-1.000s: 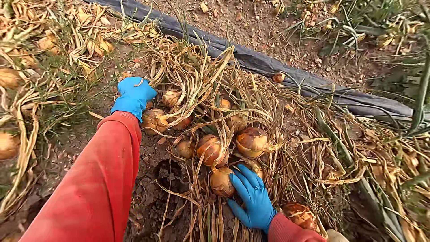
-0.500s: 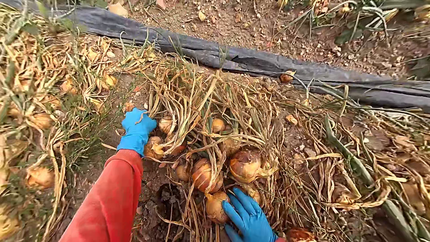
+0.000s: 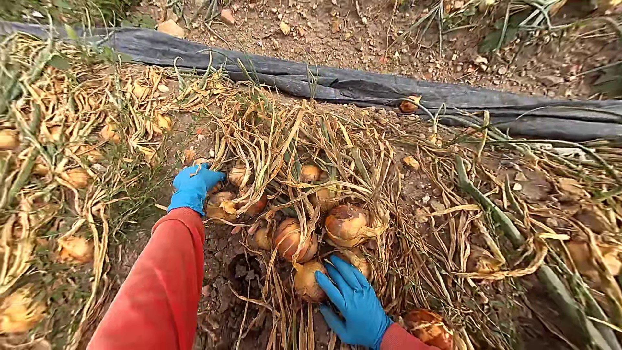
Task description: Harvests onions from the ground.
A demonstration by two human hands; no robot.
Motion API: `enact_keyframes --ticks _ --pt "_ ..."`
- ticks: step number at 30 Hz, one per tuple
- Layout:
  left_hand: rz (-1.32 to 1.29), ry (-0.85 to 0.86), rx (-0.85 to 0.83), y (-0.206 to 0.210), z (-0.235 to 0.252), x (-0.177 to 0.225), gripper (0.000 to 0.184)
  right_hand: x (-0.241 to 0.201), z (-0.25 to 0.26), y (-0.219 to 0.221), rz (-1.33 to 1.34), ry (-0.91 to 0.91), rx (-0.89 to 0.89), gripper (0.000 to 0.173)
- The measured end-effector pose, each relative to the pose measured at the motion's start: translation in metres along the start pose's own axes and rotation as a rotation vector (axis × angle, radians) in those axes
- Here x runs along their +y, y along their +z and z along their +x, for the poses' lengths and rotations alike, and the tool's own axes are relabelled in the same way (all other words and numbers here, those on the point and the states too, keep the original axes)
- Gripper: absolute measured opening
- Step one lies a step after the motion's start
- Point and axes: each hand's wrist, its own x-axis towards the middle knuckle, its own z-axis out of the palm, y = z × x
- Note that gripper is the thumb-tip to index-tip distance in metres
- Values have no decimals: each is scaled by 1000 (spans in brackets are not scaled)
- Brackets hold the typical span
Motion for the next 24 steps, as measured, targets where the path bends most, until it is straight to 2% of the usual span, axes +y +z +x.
enact_keyframes --ticks 5,8,12,14,17,20,22,24 --pt "-51 -16 73 2 -9 -6 51 0 -1 2 -10 -10 3 59" --pt "-129 -49 103 -1 -23 -6 54 8 3 1 -25 -14 -3 59" --pt "-448 -164 17 11 -78 -63 74 -7 -2 3 -5 12 -13 59" --pt "-622 -162 -19 12 -88 -74 81 -3 0 5 -11 5 -1 61" --pt "-647 -206 -84 9 -78 -71 72 -3 0 7 -7 -1 -2 62" --pt "-775 -238 -44 -20 -66 -44 73 -1 2 7 1 4 -1 62" --pt "-960 -93 -202 -62 -69 -30 79 -1 1 7 19 11 0 63" --pt "-956 64 -337 -98 -78 -40 81 4 -2 4 43 5 -16 64"
